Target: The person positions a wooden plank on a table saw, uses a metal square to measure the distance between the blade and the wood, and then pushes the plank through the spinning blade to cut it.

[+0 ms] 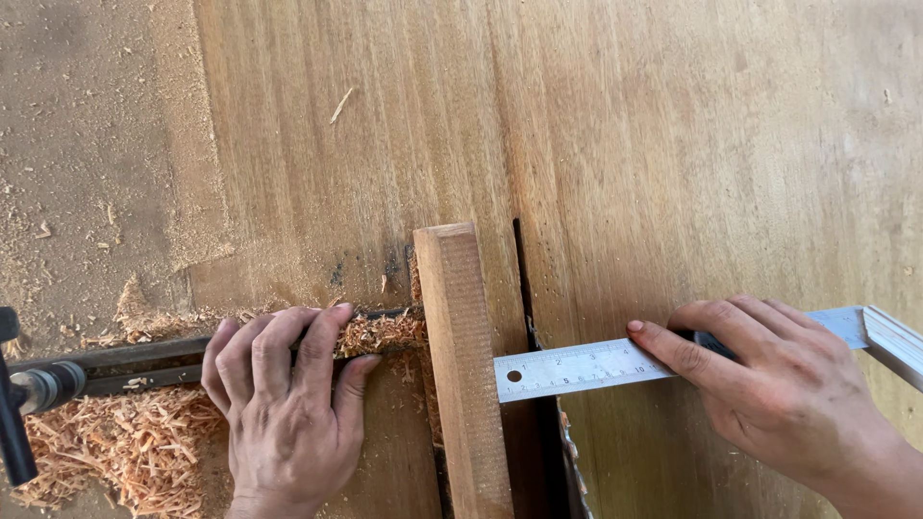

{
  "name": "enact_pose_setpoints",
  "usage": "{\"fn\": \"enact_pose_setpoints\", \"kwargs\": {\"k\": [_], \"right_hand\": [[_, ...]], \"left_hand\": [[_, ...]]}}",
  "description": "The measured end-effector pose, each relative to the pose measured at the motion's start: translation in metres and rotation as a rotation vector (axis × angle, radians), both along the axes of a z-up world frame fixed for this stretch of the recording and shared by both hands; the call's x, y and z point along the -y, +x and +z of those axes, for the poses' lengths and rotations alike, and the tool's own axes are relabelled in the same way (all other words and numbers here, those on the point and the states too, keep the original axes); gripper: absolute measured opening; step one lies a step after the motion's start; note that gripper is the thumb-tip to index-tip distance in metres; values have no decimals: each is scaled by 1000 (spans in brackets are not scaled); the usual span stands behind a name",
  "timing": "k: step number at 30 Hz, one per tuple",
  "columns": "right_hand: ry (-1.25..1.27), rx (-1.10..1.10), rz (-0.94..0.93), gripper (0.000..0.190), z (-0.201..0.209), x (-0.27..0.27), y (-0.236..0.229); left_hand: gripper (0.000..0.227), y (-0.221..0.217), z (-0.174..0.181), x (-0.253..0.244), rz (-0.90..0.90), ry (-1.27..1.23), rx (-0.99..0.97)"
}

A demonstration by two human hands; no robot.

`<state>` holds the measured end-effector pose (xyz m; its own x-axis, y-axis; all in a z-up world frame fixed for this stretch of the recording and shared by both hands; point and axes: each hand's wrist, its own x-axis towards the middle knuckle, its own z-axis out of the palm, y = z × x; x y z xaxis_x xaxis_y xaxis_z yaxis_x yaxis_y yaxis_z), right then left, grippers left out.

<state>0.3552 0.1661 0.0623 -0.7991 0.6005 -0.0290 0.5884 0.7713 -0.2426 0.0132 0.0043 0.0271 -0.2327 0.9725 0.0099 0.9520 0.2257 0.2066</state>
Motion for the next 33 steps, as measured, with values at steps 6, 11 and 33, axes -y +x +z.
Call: {"fn": "enact_pose_setpoints", "kwargs": {"k": [6, 11, 33], "right_hand": [[-15, 34, -3, 66, -7, 3, 9], [48, -41, 11, 46, -9, -5, 16], [17, -57, -180, 44, -14, -16, -22]], "left_hand": [[49, 0, -3, 2, 4, -13, 19], [49, 0, -2, 1, -3, -8, 8], [45, 2, 4, -1, 21, 16, -10]]}}
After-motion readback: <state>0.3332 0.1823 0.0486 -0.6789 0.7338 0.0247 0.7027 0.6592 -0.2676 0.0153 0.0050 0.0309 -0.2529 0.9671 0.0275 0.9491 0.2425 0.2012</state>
